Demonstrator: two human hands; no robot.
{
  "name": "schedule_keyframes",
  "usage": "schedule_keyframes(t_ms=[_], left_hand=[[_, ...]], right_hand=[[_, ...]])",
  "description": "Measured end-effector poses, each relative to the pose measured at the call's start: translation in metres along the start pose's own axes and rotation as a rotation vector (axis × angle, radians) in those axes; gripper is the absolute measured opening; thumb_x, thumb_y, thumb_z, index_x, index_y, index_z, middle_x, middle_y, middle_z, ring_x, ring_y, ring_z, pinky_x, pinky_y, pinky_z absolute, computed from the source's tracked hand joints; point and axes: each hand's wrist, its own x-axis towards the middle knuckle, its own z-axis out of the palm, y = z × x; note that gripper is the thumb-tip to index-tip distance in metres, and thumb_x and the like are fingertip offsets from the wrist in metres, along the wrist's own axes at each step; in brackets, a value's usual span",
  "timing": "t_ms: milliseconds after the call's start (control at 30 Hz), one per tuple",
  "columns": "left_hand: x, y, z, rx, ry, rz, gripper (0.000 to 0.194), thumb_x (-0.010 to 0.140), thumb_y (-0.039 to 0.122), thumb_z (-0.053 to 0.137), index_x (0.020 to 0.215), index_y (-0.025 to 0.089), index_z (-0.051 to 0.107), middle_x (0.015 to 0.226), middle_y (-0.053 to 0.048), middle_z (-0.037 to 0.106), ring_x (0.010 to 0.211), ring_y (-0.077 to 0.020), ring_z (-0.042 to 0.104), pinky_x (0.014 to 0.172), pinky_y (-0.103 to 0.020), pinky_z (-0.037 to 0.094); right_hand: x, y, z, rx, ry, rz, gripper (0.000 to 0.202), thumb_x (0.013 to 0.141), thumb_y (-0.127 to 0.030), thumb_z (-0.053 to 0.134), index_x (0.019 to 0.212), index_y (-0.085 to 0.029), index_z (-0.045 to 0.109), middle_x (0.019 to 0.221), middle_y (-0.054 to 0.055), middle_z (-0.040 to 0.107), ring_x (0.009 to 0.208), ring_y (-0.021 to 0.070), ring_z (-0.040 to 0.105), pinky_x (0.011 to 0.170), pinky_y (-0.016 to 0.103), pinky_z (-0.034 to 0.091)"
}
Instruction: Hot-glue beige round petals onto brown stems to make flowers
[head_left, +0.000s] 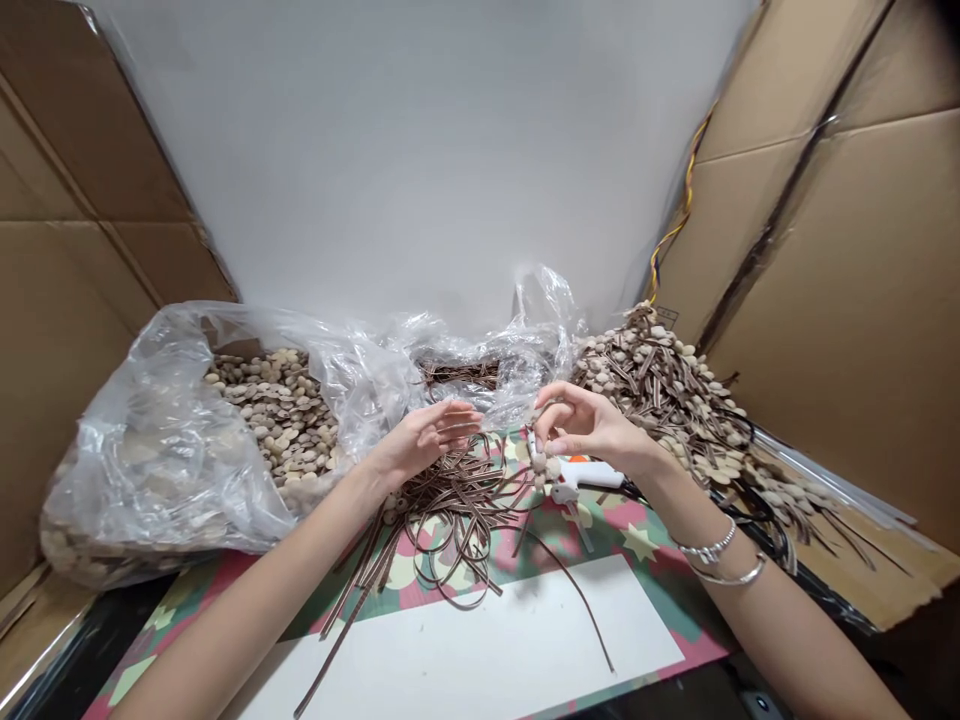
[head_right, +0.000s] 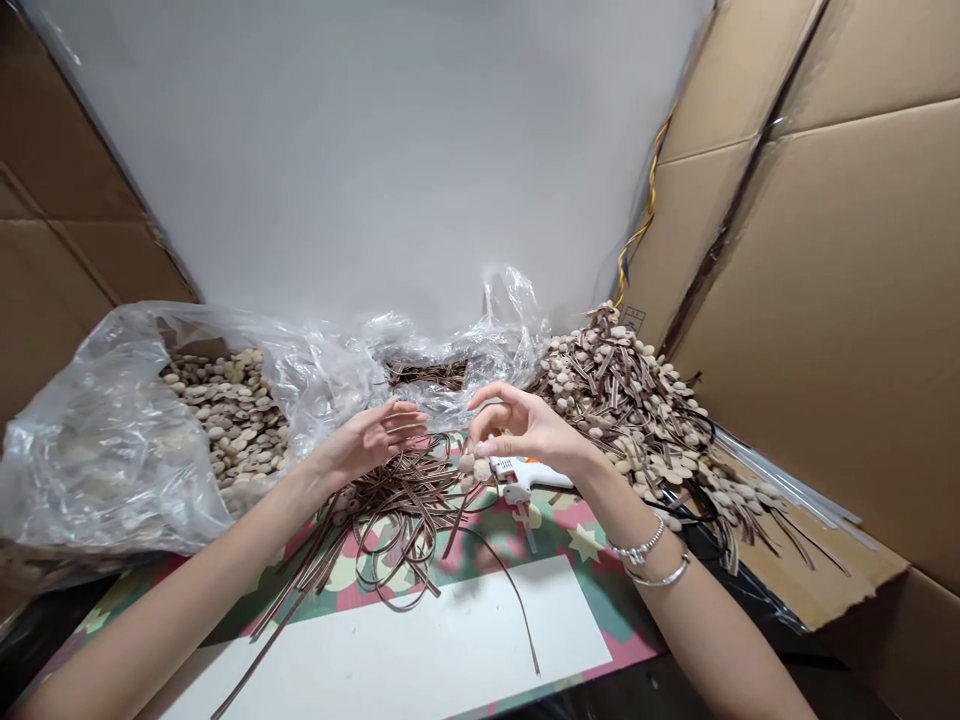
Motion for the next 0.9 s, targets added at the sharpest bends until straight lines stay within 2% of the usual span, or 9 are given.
schedule_keyframes(t_ms=[67, 133, 233, 333, 433, 533, 733, 900], left_hand=[[-0.001, 0.002, 0.0, -0.051, 0.049, 0.028, 0.02, 0.083, 0.032, 0.057, 0.09, 0.017, 0.067, 0.1, -0.005, 0.068, 0.099, -0.0173, 0.06, 0.089, -0.03, 0.044], [-0.002, -0.001, 0.004, -0.035, 0.036, 0.011, 0.019, 0.082, 0.03, 0.057, 0.092, 0.017, 0.067, 0.101, -0.005, 0.068, 0.099, -0.0168, 0.06, 0.089, -0.028, 0.044], [-0.008, -0.014, 0.02, 0.035, -0.15, -0.122, 0.026, 0.086, 0.03, 0.053, 0.099, 0.01, 0.066, 0.104, -0.011, 0.067, 0.099, -0.0192, 0.06, 0.09, -0.029, 0.042], [-0.015, -0.03, 0.045, 0.022, -0.337, -0.251, 0.029, 0.087, 0.028, 0.051, 0.105, 0.009, 0.063, 0.103, -0.014, 0.066, 0.097, -0.0196, 0.062, 0.087, -0.029, 0.043], [-0.022, -0.038, 0.066, -0.043, -0.418, -0.276, 0.031, 0.088, 0.029, 0.049, 0.105, 0.007, 0.063, 0.104, -0.018, 0.065, 0.092, -0.0185, 0.062, 0.083, -0.029, 0.044], [-0.027, -0.037, 0.073, -0.082, -0.39, -0.235, 0.028, 0.086, 0.028, 0.053, 0.101, 0.007, 0.064, 0.101, -0.017, 0.065, 0.086, -0.0163, 0.063, 0.079, -0.027, 0.045], [-0.029, -0.024, 0.066, 0.017, -0.226, -0.225, 0.027, 0.083, 0.031, 0.058, 0.099, 0.011, 0.066, 0.1, -0.012, 0.065, 0.087, -0.0151, 0.061, 0.081, -0.026, 0.045], [-0.031, -0.016, 0.065, 0.153, -0.227, -0.192, 0.024, 0.078, 0.028, 0.063, 0.095, 0.012, 0.068, 0.086, -0.006, 0.065, 0.078, -0.0113, 0.059, 0.078, -0.024, 0.044]], right_hand=[[-0.001, -0.001, 0.001, -0.024, 0.006, -0.032, 0.04, 0.069, -0.018, 0.073, 0.102, -0.02, 0.051, 0.072, -0.001, 0.063, 0.078, 0.0144, 0.06, 0.068, 0.028, 0.048], [-0.002, -0.001, 0.002, -0.03, 0.032, -0.071, 0.04, 0.066, -0.023, 0.074, 0.099, -0.02, 0.052, 0.068, 0.0, 0.063, 0.092, 0.0195, 0.059, 0.076, 0.034, 0.048], [-0.002, 0.0, 0.005, 0.002, 0.075, -0.098, 0.039, 0.064, -0.03, 0.076, 0.094, -0.022, 0.052, 0.061, 0.0, 0.062, 0.107, 0.0241, 0.053, 0.081, 0.04, 0.046], [-0.002, 0.003, 0.01, 0.041, 0.087, -0.11, 0.039, 0.061, -0.031, 0.077, 0.091, -0.024, 0.054, 0.055, -0.001, 0.061, 0.11, 0.0241, 0.051, 0.084, 0.041, 0.043], [-0.001, 0.007, 0.015, 0.081, 0.061, -0.126, 0.036, 0.06, -0.03, 0.078, 0.089, -0.026, 0.056, 0.052, -0.002, 0.061, 0.109, 0.0229, 0.051, 0.085, 0.041, 0.041], [-0.001, 0.011, 0.018, 0.133, 0.023, -0.143, 0.034, 0.061, -0.027, 0.078, 0.088, -0.026, 0.058, 0.052, -0.002, 0.062, 0.109, 0.0219, 0.05, 0.088, 0.042, 0.039], [0.001, 0.019, 0.017, 0.139, 0.015, -0.081, 0.035, 0.056, -0.033, 0.08, 0.082, -0.023, 0.058, 0.051, -0.001, 0.062, 0.105, 0.0221, 0.052, 0.087, 0.042, 0.041], [0.0, 0.018, 0.011, 0.127, -0.037, -0.101, 0.03, 0.063, -0.025, 0.077, 0.088, -0.022, 0.061, 0.06, 0.0, 0.064, 0.087, 0.0196, 0.06, 0.072, 0.035, 0.049]])
